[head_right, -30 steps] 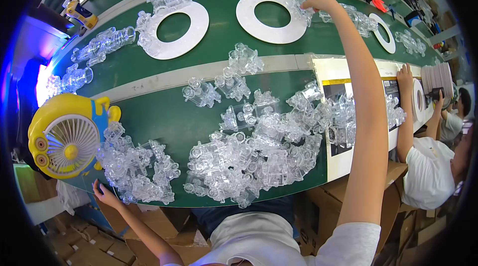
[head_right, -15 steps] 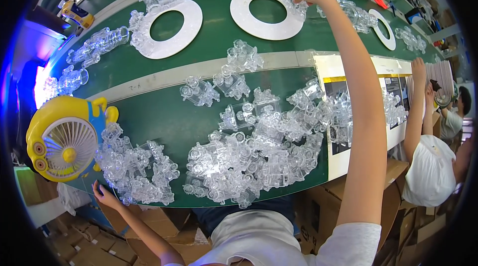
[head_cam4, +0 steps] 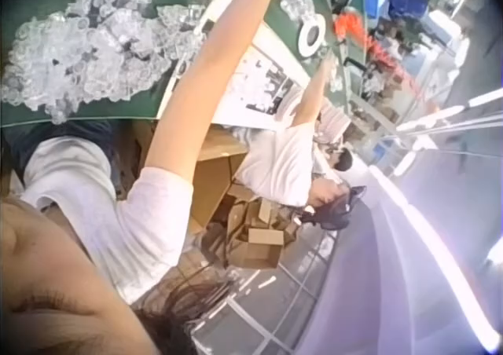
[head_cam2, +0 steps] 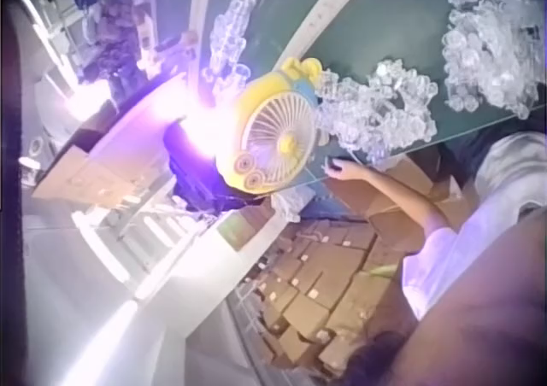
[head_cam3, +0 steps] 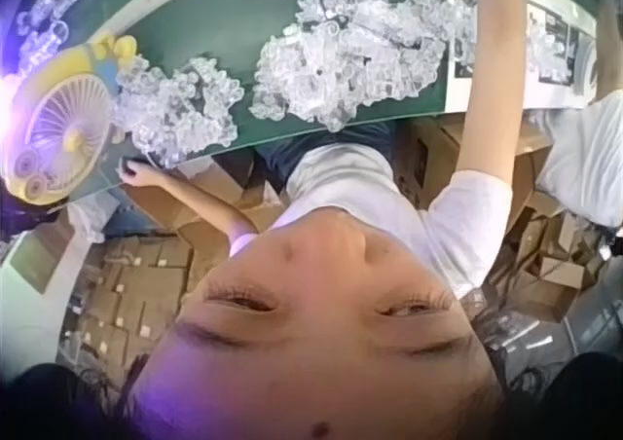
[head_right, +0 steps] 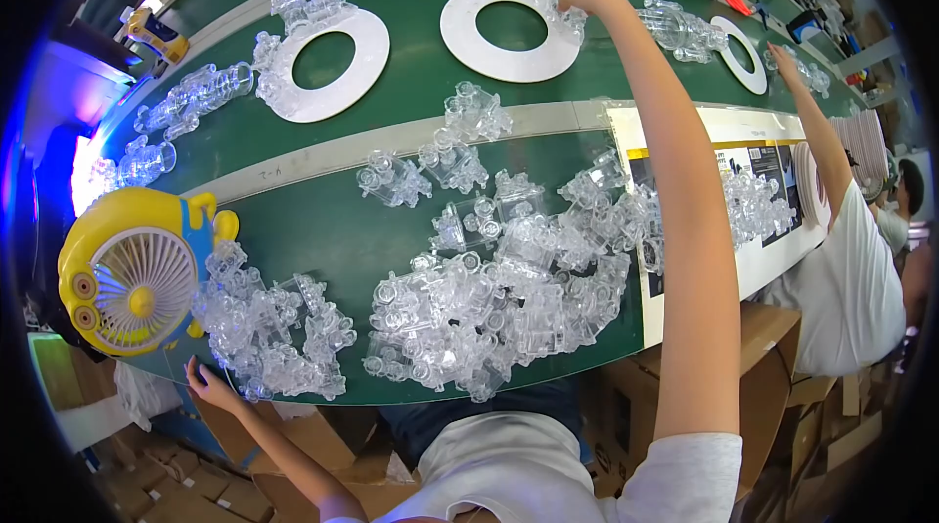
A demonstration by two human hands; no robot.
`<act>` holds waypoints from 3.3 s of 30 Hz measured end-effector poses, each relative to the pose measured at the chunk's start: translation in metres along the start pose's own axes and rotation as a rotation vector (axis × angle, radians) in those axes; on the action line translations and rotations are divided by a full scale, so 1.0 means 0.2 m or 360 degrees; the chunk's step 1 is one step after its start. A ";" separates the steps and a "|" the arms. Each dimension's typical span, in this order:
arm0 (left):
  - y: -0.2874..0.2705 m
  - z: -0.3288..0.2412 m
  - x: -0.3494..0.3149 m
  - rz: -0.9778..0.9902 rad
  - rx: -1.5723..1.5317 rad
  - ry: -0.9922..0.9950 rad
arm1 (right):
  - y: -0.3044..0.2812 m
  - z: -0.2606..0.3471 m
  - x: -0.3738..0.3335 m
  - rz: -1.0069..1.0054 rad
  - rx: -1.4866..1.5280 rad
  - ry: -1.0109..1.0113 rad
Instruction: Picking clear plastic components from a pile and arranging them into boxes or on an assembly line.
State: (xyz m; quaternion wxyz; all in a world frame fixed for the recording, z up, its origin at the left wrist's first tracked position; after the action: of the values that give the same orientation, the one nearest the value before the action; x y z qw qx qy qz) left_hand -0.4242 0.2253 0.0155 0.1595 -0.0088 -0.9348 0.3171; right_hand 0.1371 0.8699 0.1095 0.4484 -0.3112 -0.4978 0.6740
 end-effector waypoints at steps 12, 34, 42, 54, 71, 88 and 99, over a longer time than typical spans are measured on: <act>0.00 -0.04 -0.02 -0.0001 0.0028 0.0007 | 0.03 -0.06 -0.09 -0.0157 -0.0135 0.0237; 0.03 -0.06 -0.05 -0.0042 -0.0071 -0.0055 | 0.20 0.80 -0.72 0.0264 0.0084 -0.0851; 0.00 -0.05 -0.04 -0.0085 0.0028 -0.0001 | 0.07 0.73 -0.64 -0.0007 0.0099 -0.0595; 0.00 -0.07 -0.05 -0.0084 0.0002 -0.0020 | 0.13 0.86 -0.59 -0.0376 -0.0666 -0.1065; 0.00 -0.04 -0.04 -0.0018 -0.0055 -0.0026 | -0.08 0.82 0.06 -0.0280 -0.0490 -0.0872; 0.02 -0.07 -0.05 -0.0025 -0.0039 -0.0107 | 0.15 0.65 0.31 -0.0206 -0.0566 -0.0715; 0.00 -0.05 -0.04 -0.0029 -0.0076 -0.0108 | 0.16 0.77 0.30 -0.0114 -0.0642 -0.0768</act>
State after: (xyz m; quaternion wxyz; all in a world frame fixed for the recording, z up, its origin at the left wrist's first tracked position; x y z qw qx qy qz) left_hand -0.4135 0.2293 0.0204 0.1303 0.0067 -0.9470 0.2935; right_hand -0.0288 0.8607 0.1284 0.2700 -0.2074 -0.7241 0.5998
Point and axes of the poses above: each hand's wrist, its own x-axis towards the middle knuckle, its own y-axis out of the palm, z = x × y, the point moved 7 cm from there along x, towards the middle knuckle, and after that the axes turned 15 degrees about -y, right-handed, at the moved point
